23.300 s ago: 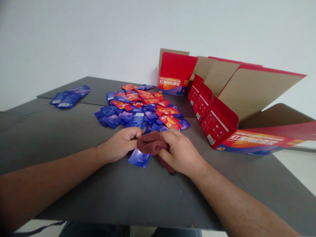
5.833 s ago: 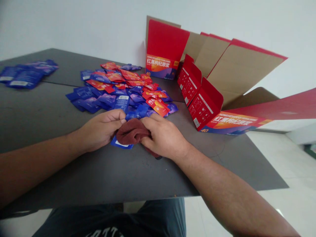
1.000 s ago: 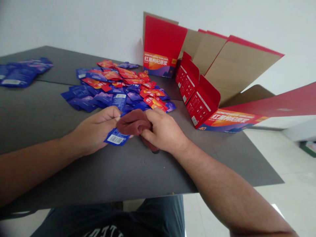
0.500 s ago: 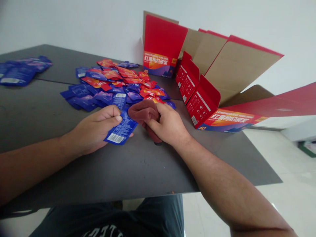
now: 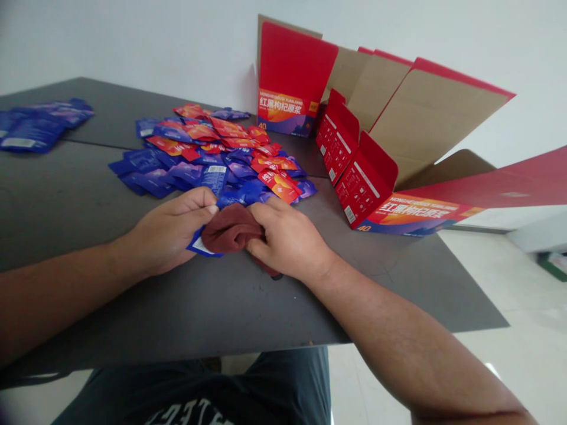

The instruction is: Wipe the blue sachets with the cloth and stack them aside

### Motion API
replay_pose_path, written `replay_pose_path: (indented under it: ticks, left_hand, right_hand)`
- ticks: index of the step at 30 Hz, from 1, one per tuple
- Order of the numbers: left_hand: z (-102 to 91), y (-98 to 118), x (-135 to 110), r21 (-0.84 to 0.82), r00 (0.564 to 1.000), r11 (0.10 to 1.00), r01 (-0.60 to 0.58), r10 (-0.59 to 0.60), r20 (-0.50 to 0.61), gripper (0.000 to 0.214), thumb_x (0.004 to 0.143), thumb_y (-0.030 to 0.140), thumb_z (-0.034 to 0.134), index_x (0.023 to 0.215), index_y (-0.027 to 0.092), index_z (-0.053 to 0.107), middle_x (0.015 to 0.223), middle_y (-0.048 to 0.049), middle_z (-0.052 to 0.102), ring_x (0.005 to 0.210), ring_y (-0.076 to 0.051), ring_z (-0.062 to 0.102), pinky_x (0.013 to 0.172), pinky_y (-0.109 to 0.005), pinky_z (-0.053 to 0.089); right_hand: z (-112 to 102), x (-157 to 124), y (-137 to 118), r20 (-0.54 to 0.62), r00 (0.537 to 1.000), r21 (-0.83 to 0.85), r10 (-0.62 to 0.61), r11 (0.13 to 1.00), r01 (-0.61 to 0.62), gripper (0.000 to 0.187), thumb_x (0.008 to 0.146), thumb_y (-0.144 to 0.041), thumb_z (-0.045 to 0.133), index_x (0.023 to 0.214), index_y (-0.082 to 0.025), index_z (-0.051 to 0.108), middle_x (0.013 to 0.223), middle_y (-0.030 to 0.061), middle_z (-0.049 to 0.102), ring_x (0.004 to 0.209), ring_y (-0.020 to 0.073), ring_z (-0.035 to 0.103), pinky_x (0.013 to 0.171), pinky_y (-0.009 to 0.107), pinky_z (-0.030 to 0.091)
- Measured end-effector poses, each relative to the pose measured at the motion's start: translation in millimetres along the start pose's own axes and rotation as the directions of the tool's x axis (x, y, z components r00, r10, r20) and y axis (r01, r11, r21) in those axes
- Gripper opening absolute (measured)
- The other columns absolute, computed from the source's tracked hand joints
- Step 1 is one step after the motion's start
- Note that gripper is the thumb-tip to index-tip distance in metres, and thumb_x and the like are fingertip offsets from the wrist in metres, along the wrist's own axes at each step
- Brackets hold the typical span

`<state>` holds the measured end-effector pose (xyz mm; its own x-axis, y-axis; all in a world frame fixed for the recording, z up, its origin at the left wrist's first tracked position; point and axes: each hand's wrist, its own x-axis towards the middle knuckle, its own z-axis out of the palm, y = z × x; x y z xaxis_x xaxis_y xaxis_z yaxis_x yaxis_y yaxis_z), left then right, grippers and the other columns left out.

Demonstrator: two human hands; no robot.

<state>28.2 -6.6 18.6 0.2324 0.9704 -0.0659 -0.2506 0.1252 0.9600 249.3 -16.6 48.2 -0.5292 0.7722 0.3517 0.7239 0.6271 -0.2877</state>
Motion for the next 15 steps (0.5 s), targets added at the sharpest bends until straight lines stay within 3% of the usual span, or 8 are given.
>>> replay_pose_path:
  ticks: [4,10,15]
  left_hand:
    - [6.3,5.9,-0.7,-0.075,0.998,0.995,0.065,-0.065,0.003,0.014,0.084,0.013,0.063,0.076,0.020,0.053,0.065,0.0004,0.057,0.056,-0.015,0.058,0.055,-0.027,0.050]
    - [8.9,6.7,-2.3,-0.110,0.998,0.992,0.060,-0.060,-0.003,0.016,0.081,0.012,0.066,0.073,0.019,0.054,0.061,0.0029,0.051,0.054,-0.010,0.050,0.052,-0.021,0.042]
    - [10.3,7.6,-1.5,-0.173,0.997,0.983,0.066,-0.073,-0.036,0.016,0.078,0.007,0.066,0.073,0.018,0.055,0.063,0.0020,0.054,0.057,-0.012,0.053,0.054,-0.022,0.043]
  right_hand:
    - [1.1,0.1,-1.8,-0.110,0.991,-0.038,0.074,0.996,-0.079,0.009,0.087,-0.026,0.064,0.087,-0.023,0.056,0.087,0.0032,0.062,0.085,0.0213,0.057,0.075,0.033,0.043]
    - [2.1,-2.3,-13.0,0.057,0.998,-0.044,-0.015,0.999,0.017,0.009,0.084,-0.024,0.063,0.086,-0.024,0.055,0.090,0.0033,0.059,0.086,0.0217,0.056,0.074,0.033,0.044]
    - [3.0,-2.4,-12.9,-0.037,0.998,-0.059,0.047,0.997,-0.049,0.009,0.084,-0.024,0.063,0.087,-0.024,0.055,0.090,0.0038,0.059,0.086,0.0218,0.056,0.074,0.033,0.044]
